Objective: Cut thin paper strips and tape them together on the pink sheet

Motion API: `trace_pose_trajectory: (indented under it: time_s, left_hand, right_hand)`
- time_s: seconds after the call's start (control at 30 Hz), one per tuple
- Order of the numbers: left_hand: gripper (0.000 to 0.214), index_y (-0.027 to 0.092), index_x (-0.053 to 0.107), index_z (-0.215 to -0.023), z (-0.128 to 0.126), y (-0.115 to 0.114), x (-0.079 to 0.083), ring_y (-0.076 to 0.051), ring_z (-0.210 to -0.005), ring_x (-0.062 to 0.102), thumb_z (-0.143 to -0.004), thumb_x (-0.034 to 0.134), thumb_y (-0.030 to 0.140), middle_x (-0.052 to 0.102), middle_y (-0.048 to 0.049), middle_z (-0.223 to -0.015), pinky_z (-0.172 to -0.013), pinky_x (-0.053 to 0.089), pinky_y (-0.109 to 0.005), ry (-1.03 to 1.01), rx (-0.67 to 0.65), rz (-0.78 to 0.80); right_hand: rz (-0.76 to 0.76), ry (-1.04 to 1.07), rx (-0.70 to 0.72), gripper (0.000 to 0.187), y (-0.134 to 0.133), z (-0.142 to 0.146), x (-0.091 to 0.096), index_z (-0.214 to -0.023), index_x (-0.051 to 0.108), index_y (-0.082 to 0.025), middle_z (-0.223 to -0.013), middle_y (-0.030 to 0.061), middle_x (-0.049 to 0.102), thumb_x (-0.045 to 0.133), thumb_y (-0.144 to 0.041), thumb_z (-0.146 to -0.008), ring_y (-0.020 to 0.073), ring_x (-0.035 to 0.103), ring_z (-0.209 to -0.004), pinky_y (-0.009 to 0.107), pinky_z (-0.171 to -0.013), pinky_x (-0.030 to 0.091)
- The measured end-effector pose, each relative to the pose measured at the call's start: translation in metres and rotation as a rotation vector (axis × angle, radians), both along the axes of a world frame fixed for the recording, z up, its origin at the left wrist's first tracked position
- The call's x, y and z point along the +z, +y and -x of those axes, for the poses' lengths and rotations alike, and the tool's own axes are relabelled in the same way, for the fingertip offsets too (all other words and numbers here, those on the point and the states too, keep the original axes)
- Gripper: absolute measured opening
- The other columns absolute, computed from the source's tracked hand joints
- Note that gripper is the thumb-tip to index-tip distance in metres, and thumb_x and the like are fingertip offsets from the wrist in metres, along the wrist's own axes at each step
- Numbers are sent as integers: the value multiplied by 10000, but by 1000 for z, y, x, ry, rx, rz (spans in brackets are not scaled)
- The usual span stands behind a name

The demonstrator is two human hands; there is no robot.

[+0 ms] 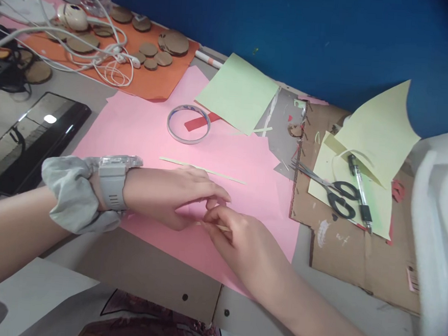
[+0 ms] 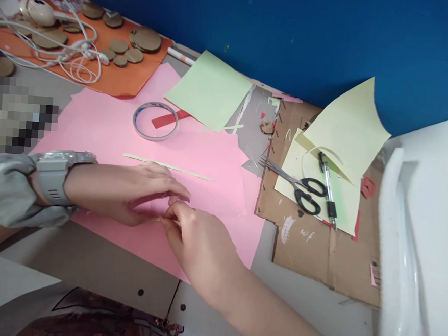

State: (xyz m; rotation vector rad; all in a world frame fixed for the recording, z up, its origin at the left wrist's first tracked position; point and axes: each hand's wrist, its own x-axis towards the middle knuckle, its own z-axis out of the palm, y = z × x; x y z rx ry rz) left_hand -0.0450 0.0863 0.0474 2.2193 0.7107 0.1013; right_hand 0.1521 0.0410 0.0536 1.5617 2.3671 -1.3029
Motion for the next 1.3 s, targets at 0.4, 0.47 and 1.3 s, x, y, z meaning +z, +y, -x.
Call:
trace_pose_trajectory:
  time_s: [0.4,0.47,1.3]
  left_hand:
    - [605,203,426,-1267,1,-1,0,-191,-1109,510,-692,576,92,572,-40,-1204,-967,358,-294,-9,2,-24]
    - [593,210,419,-1267,1,-1,-1,-196,-1117,505,-706,581,105,566,-41,-1214,-971,358,-301,-17,1,-27]
    - [579,208,441,-1236,0,0,-1,-204,-1115,491,-683,554,81,566,-42,-1199,-978,347,-317,-14,-3,-38]
  right_hand:
    - [-89,-24,26,114,-4,-1,-1,-787,424,-238,-586,-72,540,440,-237,-900,103,429,-475,234,-477,245]
    - [-108,-15,30,94,-4,-1,0,-808,442,-234,-611,-65,559,441,-214,-899,104,449,-485,237,-476,244]
    - [-184,-41,64,100,-5,1,-2,-788,463,-225,-630,-64,573,462,-187,-881,100,483,-499,247,-481,252]
